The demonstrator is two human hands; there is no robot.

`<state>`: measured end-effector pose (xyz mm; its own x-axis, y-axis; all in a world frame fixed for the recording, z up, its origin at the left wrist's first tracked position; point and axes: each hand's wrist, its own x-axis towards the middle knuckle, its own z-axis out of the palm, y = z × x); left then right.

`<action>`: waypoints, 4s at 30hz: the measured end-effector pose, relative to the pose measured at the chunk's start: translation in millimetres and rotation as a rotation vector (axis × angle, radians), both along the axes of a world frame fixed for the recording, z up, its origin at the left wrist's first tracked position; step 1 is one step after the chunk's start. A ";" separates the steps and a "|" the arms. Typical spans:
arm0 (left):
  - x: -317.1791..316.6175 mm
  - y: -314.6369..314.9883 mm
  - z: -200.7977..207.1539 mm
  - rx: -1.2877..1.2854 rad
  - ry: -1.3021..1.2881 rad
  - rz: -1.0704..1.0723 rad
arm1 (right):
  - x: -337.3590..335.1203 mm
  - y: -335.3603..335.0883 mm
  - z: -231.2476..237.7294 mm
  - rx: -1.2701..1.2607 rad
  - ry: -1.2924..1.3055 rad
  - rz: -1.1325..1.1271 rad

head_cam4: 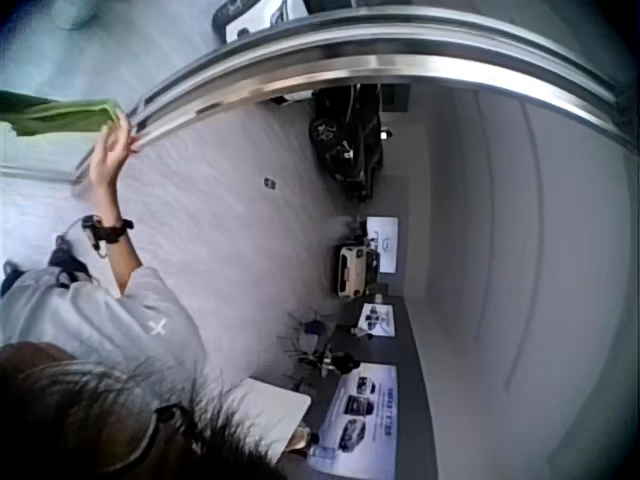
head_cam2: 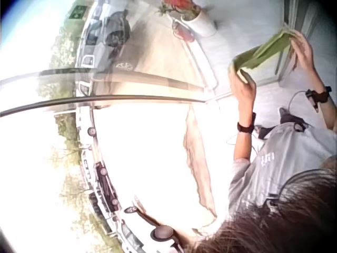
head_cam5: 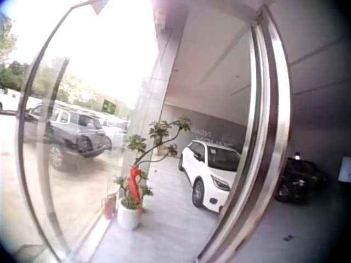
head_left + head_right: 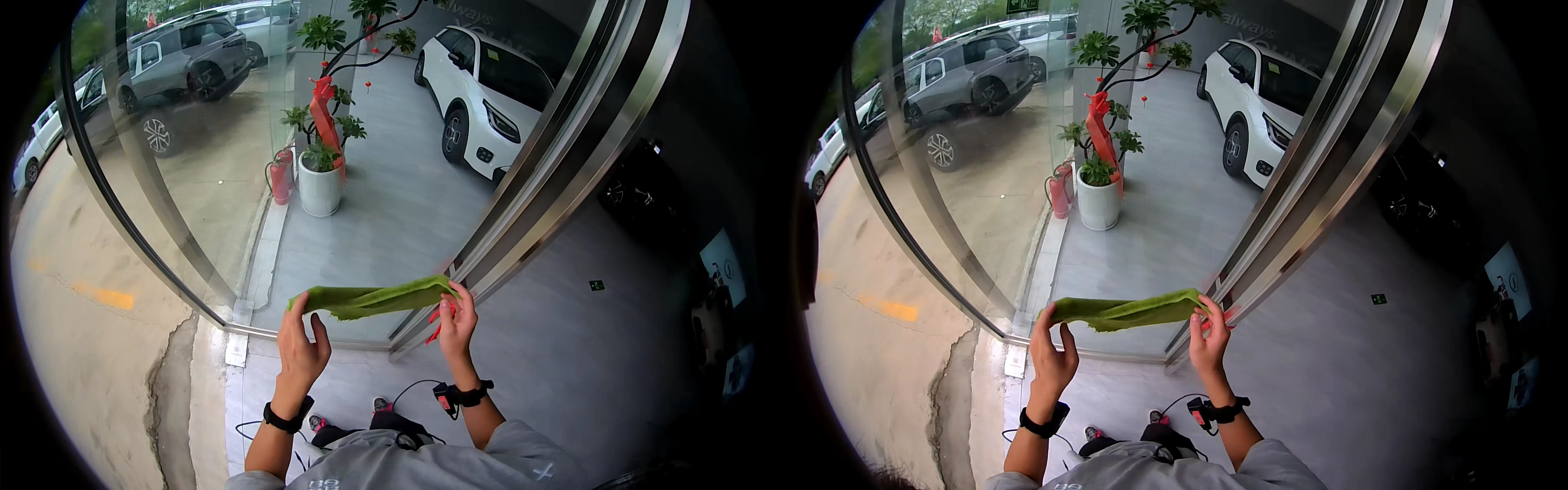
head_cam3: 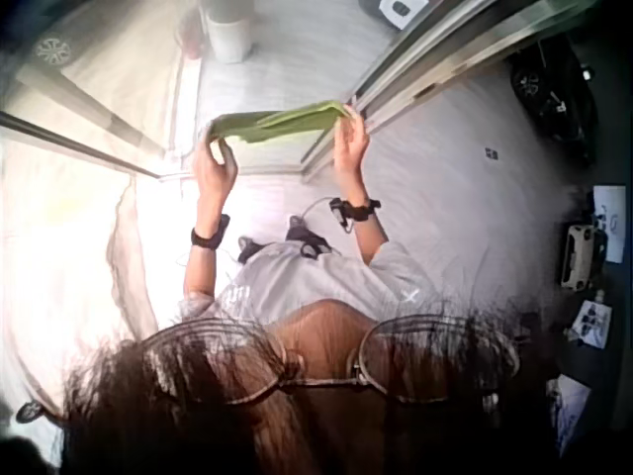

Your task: The person wipes a glass door and its frame using a green cloth, reaching various heights and cleaning around an exit sign and a metal handle.

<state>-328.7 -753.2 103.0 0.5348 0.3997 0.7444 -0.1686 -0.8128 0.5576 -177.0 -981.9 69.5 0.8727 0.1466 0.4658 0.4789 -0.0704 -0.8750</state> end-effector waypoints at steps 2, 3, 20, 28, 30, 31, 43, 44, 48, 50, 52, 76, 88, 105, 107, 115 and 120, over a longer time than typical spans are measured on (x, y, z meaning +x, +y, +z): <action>37.3 11.0 22.7 0.101 -0.070 -0.092 | 14.0 16.7 25.0 -0.146 -0.182 -0.145; 57.1 13.9 33.4 0.137 -0.113 -0.111 | 23.6 21.8 38.1 -0.203 -0.302 -0.212; 221.6 16.0 203.2 0.710 -0.373 0.159 | 166.3 83.2 214.0 -0.272 -0.862 -0.745; 258.2 5.8 344.2 0.804 -0.608 0.303 | 196.1 76.7 360.6 -0.208 -1.045 -0.943; 269.3 0.3 372.2 0.771 -0.693 0.331 | 200.5 83.9 382.5 -0.183 -1.036 -0.941; 272.7 -5.3 381.5 0.769 -0.691 0.384 | 202.4 87.3 389.7 -0.170 -1.066 -1.008; 286.1 -28.4 361.3 0.779 -0.585 0.349 | 225.9 87.2 374.2 -0.038 -1.193 -1.099; 281.8 -26.8 357.1 0.799 -0.569 0.364 | 221.9 93.4 372.7 -0.010 -1.218 -1.101; 283.0 -31.6 337.1 0.772 -0.660 0.448 | 210.3 99.4 344.1 -0.030 -1.109 -1.106; 290.5 -44.8 331.8 0.748 -0.639 0.414 | 220.6 86.9 332.1 -0.027 -1.134 -1.137; 294.1 -44.2 325.4 0.745 -0.592 0.394 | 222.3 86.5 320.5 -0.078 -1.087 -1.130; 280.1 -12.6 308.5 0.965 -0.333 0.507 | 226.8 74.9 311.7 -0.398 -1.260 -0.962; 221.8 82.7 276.6 0.968 -0.239 0.539 | 161.8 149.7 307.2 -0.438 -1.418 -0.432; 215.9 96.5 261.8 0.844 -0.367 0.510 | 146.2 202.4 307.5 -0.308 -1.373 -0.418; 220.0 87.5 273.4 0.742 -0.372 0.446 | 151.3 194.6 311.6 -0.230 -1.410 -0.370; 282.9 4.9 375.3 0.869 -0.635 0.430 | 206.1 94.8 371.4 0.040 -1.276 -0.862; 309.9 -16.8 367.3 0.894 -0.778 0.397 | 189.2 68.3 359.7 -0.104 -1.008 -0.708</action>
<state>-18.8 -770.0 470.3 -0.2100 -0.3761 0.9025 0.1378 -0.9252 -0.3535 12.2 -913.7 429.2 0.0328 -0.1354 0.9902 0.7636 -0.6358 -0.1123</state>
